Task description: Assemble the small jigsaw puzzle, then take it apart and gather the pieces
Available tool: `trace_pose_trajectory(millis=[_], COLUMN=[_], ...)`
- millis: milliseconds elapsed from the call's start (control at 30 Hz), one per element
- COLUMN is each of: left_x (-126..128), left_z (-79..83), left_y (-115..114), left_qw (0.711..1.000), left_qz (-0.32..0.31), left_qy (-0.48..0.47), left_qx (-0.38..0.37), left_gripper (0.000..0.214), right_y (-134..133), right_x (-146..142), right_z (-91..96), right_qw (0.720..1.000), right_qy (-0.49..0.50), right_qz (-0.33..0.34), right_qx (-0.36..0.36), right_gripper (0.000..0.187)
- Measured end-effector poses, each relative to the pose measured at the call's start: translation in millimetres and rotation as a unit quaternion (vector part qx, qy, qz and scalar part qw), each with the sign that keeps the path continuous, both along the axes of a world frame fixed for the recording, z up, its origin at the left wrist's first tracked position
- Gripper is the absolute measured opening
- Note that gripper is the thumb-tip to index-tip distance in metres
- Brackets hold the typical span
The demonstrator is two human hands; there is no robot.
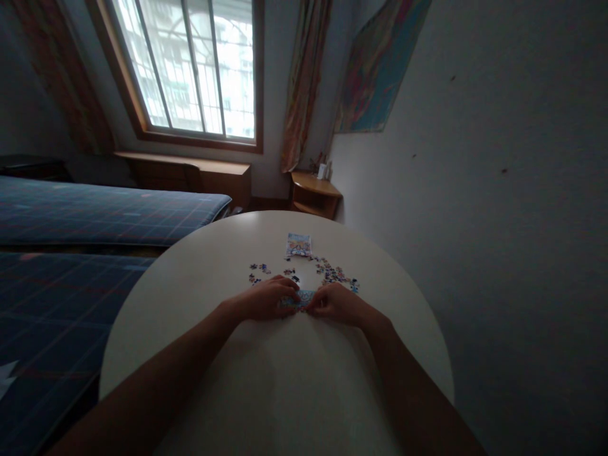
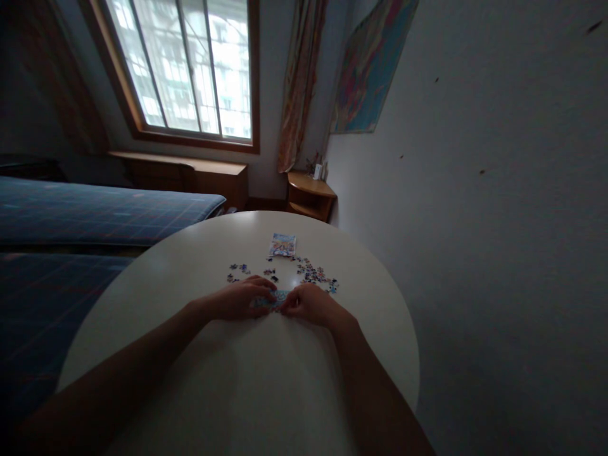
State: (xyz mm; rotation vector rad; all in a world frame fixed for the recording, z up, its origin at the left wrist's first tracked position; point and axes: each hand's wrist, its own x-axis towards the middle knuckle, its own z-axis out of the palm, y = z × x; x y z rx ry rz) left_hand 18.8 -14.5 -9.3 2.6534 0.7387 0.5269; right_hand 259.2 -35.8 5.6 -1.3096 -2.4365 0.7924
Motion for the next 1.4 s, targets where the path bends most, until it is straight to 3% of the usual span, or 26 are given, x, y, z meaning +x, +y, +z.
trace_pose_trajectory(millis=[267, 400, 600, 767, 933, 1167, 1400], left_x=[-1.9, -8.4, -13.1, -4.7, -2.4, 0.5, 0.8], left_z=[-3.6, -12.2, -29.7, -37.5, -33.2, -21.1, -22.8], left_y=[3.8, 17.5, 36.6, 44.7, 46.6, 36.0, 34.1], left_qw=[1.000, 0.994, 0.972, 0.978, 0.981, 0.968, 0.948], left_qz=[0.003, 0.091, 0.217, 0.192, 0.172, 0.238, 0.303], left_qy=[-0.010, -0.043, -0.045, -0.036, -0.031, -0.027, 0.000], left_qx=[0.001, 0.037, 0.074, 0.080, 0.088, 0.081, 0.096], left_gripper=[0.026, 0.021, 0.034, 0.042, 0.028, 0.021, 0.019], right_y=[1.4, 5.6, 9.6, 10.6, 11.7, 9.3, 11.5], right_x=[2.5, 6.9, 9.1, 7.4, 8.7, 9.2, 11.8], right_z=[-0.2, -2.0, -3.0, -7.5, -10.5, -6.2, -11.2], right_qw=[0.999, 0.999, 0.994, 0.994, 0.994, 0.992, 0.991], right_qy=[0.030, 0.032, 0.019, 0.018, 0.026, 0.011, 0.005], right_qz=[0.013, -0.022, -0.082, -0.085, -0.084, -0.105, -0.108], right_qx=[-0.018, 0.028, 0.064, 0.064, 0.069, 0.071, 0.079], right_gripper=[0.017, 0.017, 0.016, 0.016, 0.016, 0.015, 0.016])
